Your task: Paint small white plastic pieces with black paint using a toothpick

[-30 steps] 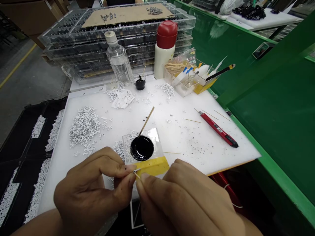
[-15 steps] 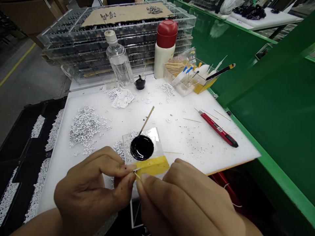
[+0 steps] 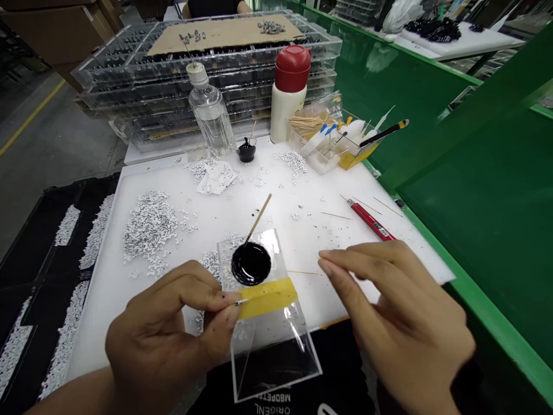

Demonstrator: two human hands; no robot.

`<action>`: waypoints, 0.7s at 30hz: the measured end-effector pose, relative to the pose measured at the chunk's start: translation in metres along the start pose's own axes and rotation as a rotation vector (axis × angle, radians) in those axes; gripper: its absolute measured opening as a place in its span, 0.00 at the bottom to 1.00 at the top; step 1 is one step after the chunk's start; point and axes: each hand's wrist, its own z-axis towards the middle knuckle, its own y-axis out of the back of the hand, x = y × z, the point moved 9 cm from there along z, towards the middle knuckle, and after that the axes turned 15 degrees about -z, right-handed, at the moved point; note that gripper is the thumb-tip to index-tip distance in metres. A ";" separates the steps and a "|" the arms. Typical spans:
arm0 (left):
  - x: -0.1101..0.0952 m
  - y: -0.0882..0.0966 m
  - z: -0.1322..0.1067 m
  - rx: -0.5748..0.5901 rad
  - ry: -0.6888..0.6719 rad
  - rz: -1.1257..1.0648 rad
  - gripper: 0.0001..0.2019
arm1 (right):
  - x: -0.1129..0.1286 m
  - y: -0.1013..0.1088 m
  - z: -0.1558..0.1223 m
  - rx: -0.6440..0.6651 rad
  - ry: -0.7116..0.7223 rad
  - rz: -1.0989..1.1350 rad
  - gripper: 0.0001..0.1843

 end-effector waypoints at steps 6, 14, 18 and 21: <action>0.001 0.001 0.000 -0.002 0.006 -0.017 0.08 | -0.041 -0.049 0.000 0.098 0.129 -0.204 0.06; 0.001 -0.001 0.001 0.014 -0.011 0.043 0.11 | -0.032 -0.043 -0.002 0.178 0.177 -0.251 0.08; 0.000 -0.003 0.003 0.055 -0.015 0.067 0.12 | -0.002 -0.046 -0.008 0.271 0.254 -0.166 0.06; 0.000 -0.003 0.003 0.053 -0.014 0.075 0.12 | 0.004 -0.061 -0.012 0.337 0.258 -0.132 0.06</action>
